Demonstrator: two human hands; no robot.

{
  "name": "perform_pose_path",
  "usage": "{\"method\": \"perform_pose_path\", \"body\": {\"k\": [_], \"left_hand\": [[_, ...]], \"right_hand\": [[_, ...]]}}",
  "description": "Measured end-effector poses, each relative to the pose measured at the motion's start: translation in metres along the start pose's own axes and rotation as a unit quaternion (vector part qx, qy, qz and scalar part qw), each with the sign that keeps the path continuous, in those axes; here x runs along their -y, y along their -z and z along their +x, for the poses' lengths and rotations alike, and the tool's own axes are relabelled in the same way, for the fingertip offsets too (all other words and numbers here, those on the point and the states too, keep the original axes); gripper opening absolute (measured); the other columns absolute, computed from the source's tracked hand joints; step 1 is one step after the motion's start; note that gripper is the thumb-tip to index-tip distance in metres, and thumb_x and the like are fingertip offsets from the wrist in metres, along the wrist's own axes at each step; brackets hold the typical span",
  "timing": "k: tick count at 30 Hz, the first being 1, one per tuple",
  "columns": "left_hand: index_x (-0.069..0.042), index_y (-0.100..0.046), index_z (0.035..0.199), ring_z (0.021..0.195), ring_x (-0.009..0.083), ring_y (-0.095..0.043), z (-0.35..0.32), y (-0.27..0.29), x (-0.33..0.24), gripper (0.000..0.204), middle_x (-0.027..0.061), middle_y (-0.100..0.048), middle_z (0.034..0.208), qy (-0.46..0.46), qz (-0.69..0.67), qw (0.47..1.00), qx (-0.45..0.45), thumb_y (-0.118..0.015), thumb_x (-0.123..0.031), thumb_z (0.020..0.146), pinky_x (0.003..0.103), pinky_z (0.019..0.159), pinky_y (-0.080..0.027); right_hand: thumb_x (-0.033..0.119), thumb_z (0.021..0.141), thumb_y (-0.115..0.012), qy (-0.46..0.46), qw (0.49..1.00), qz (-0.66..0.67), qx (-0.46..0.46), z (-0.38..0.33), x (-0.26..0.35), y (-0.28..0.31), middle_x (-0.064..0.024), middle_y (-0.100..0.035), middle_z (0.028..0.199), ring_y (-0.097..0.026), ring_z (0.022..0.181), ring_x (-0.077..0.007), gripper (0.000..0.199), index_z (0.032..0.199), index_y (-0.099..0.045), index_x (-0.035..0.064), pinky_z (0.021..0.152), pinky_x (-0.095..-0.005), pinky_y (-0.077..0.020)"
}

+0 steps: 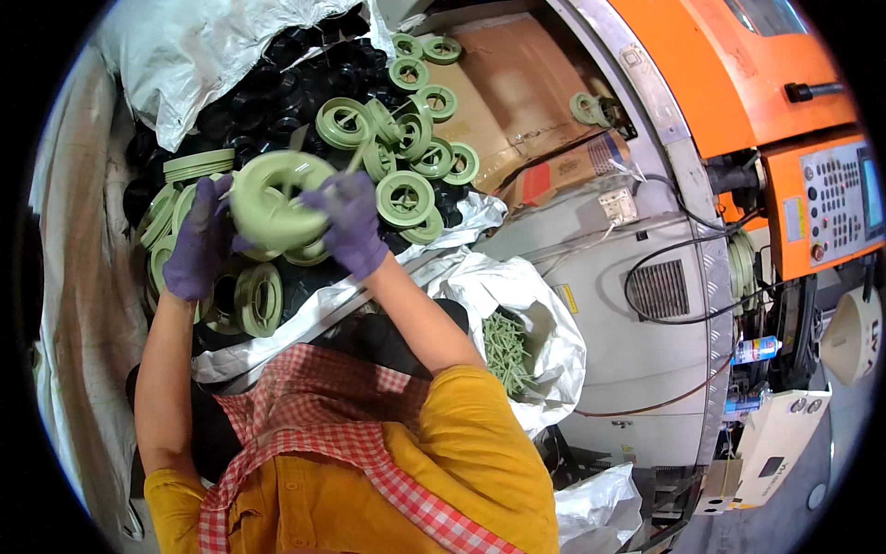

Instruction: The person picks up green plastic components one at a time from a large white bag, holds them with both hands to move a smaller black part inside the component, and then places the components into another large white bag.

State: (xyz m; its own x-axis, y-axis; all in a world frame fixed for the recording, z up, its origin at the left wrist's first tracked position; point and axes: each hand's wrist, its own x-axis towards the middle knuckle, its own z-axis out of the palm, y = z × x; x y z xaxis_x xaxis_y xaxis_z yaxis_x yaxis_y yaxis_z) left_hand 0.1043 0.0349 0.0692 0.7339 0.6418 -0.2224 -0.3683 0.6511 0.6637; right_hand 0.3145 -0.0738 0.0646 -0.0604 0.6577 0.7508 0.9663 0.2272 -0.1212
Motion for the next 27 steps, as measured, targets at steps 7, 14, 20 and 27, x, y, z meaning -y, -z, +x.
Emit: {"method": "perform_pose_path", "body": {"k": [7,14,20,27], "left_hand": [[-0.002,-0.052,0.116,0.088,0.0137,-0.060,-0.009,-0.007,0.002,0.035,0.0065,-0.060,0.102,-0.090,0.065,0.993,0.048,-0.056,-0.018,0.085,0.026,0.078,-0.049],[0.001,-0.045,0.122,0.088,0.0121,-0.058,0.000,-0.009,0.036,0.047,0.0077,-0.060,0.100,-0.272,0.303,0.913,-0.043,-0.064,-0.014,0.082,0.025,0.075,-0.050],[0.001,-0.045,0.121,0.085,0.0130,-0.059,0.004,-0.005,0.017,0.046,0.0079,-0.061,0.096,-0.124,0.086,0.985,-0.084,-0.065,-0.013,0.082,0.024,0.071,-0.050],[0.000,-0.054,0.113,0.084,0.0125,-0.060,0.003,0.002,0.011,0.033,0.0062,-0.062,0.098,-0.119,0.038,0.987,-0.101,-0.063,-0.012,0.083,0.025,0.074,-0.048]], "right_hand": [[0.012,0.084,-0.061,-0.336,0.910,0.237,-0.057,-0.014,0.046,-0.009,-0.0085,-0.058,0.106,-0.054,0.098,-0.0239,0.037,0.117,-0.051,-0.0004,0.087,-0.0374,-0.0434],[0.033,0.095,-0.036,-0.446,0.496,0.745,-0.016,0.001,0.073,-0.005,-0.0152,-0.047,0.128,-0.048,0.117,-0.0253,0.050,0.133,-0.036,0.0006,0.100,-0.0381,-0.0386],[0.036,0.094,-0.037,-0.447,0.555,0.701,-0.026,0.019,0.101,-0.008,-0.0138,-0.052,0.120,-0.054,0.107,-0.0214,0.051,0.128,-0.039,-0.0022,0.091,-0.0360,-0.0447],[0.064,0.087,-0.038,-0.546,0.347,0.735,-0.203,-0.001,0.094,-0.048,-0.0040,-0.053,0.098,-0.054,0.088,-0.0191,0.066,0.126,-0.043,0.0105,0.078,-0.0346,-0.0494]]}}
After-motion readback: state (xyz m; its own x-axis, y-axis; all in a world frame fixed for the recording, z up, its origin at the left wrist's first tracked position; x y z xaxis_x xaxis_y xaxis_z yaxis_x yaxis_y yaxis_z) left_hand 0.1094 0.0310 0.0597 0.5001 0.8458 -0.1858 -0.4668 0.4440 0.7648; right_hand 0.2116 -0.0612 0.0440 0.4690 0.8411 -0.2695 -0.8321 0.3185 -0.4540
